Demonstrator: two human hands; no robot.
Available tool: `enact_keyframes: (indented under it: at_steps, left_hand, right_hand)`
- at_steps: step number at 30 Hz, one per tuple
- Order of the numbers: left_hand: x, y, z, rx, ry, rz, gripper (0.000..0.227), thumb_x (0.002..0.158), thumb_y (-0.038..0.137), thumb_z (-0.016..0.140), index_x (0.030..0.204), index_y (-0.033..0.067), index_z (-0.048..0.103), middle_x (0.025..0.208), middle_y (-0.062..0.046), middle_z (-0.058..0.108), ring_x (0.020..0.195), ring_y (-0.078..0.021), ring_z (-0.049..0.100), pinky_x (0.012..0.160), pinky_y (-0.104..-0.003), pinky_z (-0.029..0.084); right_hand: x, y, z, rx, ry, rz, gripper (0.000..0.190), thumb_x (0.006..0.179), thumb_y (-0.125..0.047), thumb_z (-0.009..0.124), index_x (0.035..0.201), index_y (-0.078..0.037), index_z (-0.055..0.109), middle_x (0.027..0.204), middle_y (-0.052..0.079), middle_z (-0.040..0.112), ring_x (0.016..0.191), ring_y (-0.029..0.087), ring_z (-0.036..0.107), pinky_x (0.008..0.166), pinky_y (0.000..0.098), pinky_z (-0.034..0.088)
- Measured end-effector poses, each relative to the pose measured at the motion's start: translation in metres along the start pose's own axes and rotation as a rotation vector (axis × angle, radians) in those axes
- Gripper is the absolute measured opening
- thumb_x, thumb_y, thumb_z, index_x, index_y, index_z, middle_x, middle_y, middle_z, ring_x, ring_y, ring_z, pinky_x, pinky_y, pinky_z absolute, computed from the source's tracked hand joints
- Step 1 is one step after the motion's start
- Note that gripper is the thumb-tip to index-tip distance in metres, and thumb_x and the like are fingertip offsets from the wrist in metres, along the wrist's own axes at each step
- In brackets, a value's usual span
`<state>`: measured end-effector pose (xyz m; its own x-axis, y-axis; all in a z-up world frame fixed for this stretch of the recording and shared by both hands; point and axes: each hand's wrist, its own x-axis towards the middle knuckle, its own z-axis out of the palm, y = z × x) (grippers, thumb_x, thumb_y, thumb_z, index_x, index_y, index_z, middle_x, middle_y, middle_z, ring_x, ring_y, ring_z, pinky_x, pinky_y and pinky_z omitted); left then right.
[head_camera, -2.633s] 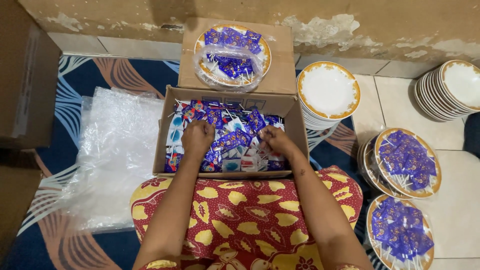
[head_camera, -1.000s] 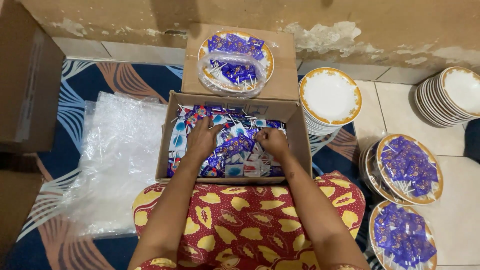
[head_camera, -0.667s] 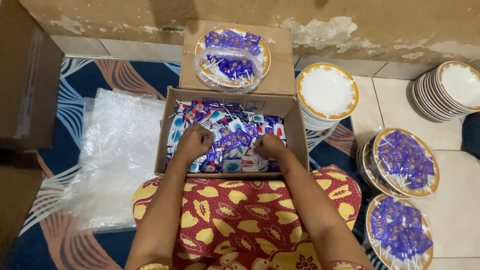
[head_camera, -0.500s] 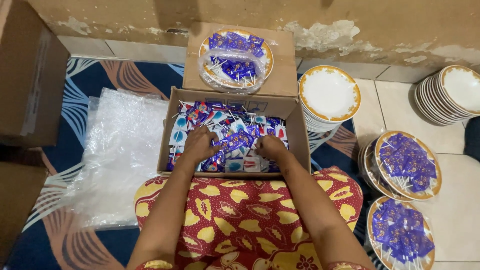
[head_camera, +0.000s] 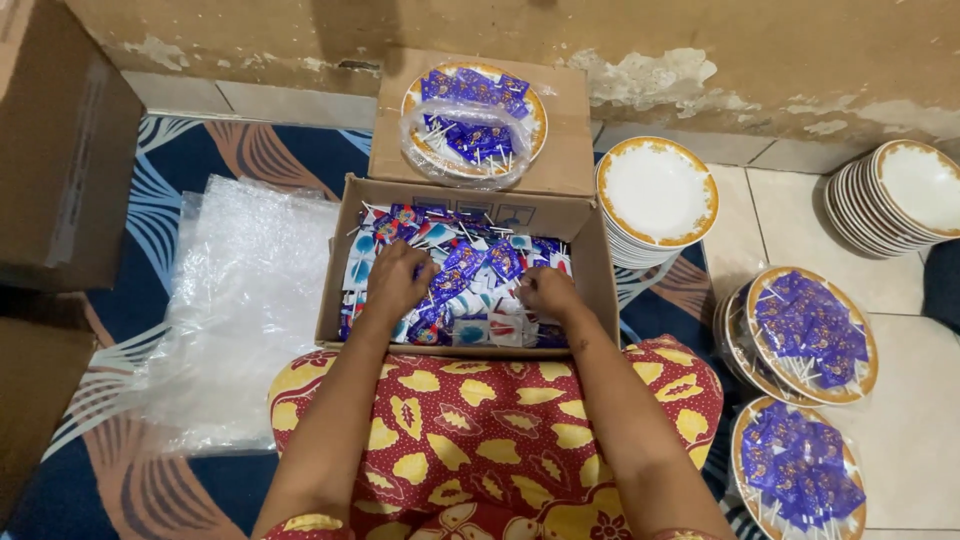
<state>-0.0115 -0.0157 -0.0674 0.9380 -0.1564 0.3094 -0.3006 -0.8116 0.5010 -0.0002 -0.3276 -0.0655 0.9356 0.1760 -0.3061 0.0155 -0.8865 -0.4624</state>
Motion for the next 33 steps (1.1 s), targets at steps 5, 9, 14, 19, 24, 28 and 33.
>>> enact_keyframes:
  at_steps: [5, 9, 14, 19, 24, 28, 33]
  left_hand:
    - [-0.011, -0.008, 0.02, 0.164, -0.082, 0.054, 0.014, 0.082, 0.035, 0.074, 0.08, 0.0212, 0.073, 0.09, -0.006, 0.058, 0.095, -0.0337, 0.061, 0.085, -0.046, 0.051]
    - [-0.011, -0.016, 0.028, 0.243, -0.058, -0.005, 0.005, 0.078, 0.023, 0.071, 0.075, 0.0193, 0.072, 0.094, -0.006, 0.055, 0.099, -0.0346, 0.056, 0.08, -0.045, 0.05]
    - [-0.014, 0.013, 0.005, 0.367, -0.182, -0.039, 0.015, 0.079, 0.028, 0.066, 0.078, 0.0161, 0.075, 0.1, -0.01, 0.056, 0.103, -0.0357, 0.053, 0.082, -0.046, 0.047]
    - [-0.016, 0.019, 0.007, 0.431, -0.352, -0.069, 0.021, 0.075, 0.032, 0.069, 0.086, 0.0178, 0.079, 0.108, -0.009, 0.057, 0.112, -0.0353, 0.05, 0.09, -0.049, 0.044]
    - [-0.011, 0.008, 0.014, 0.293, -0.076, 0.154, 0.014, 0.086, 0.023, 0.069, 0.088, 0.0117, 0.076, 0.096, -0.006, 0.055, 0.1, -0.0309, 0.05, 0.084, -0.046, 0.041]
    - [-0.002, 0.035, -0.02, 0.131, 0.155, 0.153, 0.011, 0.096, 0.024, 0.063, 0.095, 0.0156, 0.071, 0.093, -0.005, 0.058, 0.096, -0.0294, 0.055, 0.084, -0.045, 0.043]
    - [0.046, 0.065, -0.07, -0.027, 0.282, -0.028, 0.012, 0.099, 0.02, 0.064, 0.096, 0.0083, 0.066, 0.083, -0.016, 0.063, 0.087, -0.0397, 0.067, 0.077, -0.048, 0.054]
  right_hand:
    - [0.002, -0.002, -0.003, 0.04, 0.027, 0.01, 0.026, 0.088, -0.033, 0.064, 0.105, -0.019, 0.077, 0.102, 0.013, 0.077, 0.11, 0.038, 0.07, 0.099, 0.0504, 0.054]
    - [-0.003, -0.008, -0.007, 0.039, 0.064, 0.024, 0.023, 0.089, -0.035, 0.064, 0.102, -0.021, 0.077, 0.098, 0.011, 0.078, 0.106, 0.037, 0.072, 0.097, 0.0486, 0.055]
    - [0.0, -0.007, -0.01, 0.034, 0.084, 0.018, 0.023, 0.089, -0.038, 0.064, 0.104, -0.024, 0.076, 0.099, 0.011, 0.078, 0.107, 0.036, 0.072, 0.098, 0.0481, 0.055]
    - [-0.006, -0.018, -0.014, 0.074, 0.098, 0.022, 0.023, 0.092, -0.035, 0.062, 0.108, -0.025, 0.075, 0.1, 0.01, 0.078, 0.108, 0.035, 0.071, 0.099, 0.0473, 0.054]
    - [-0.018, -0.031, -0.024, 0.185, 0.218, -0.097, 0.015, 0.092, -0.034, 0.066, 0.102, -0.027, 0.075, 0.092, 0.006, 0.076, 0.097, 0.032, 0.072, 0.094, 0.0468, 0.054]
    - [-0.017, -0.044, -0.035, 0.263, 0.438, -0.249, 0.013, 0.094, -0.031, 0.07, 0.101, -0.02, 0.073, 0.088, 0.01, 0.072, 0.092, 0.034, 0.071, 0.084, 0.049, 0.056]
    - [-0.019, -0.091, -0.084, 0.013, 0.767, -0.354, 0.013, 0.094, -0.028, 0.073, 0.092, -0.016, 0.076, 0.078, 0.011, 0.068, 0.08, 0.035, 0.072, 0.07, 0.0458, 0.059]
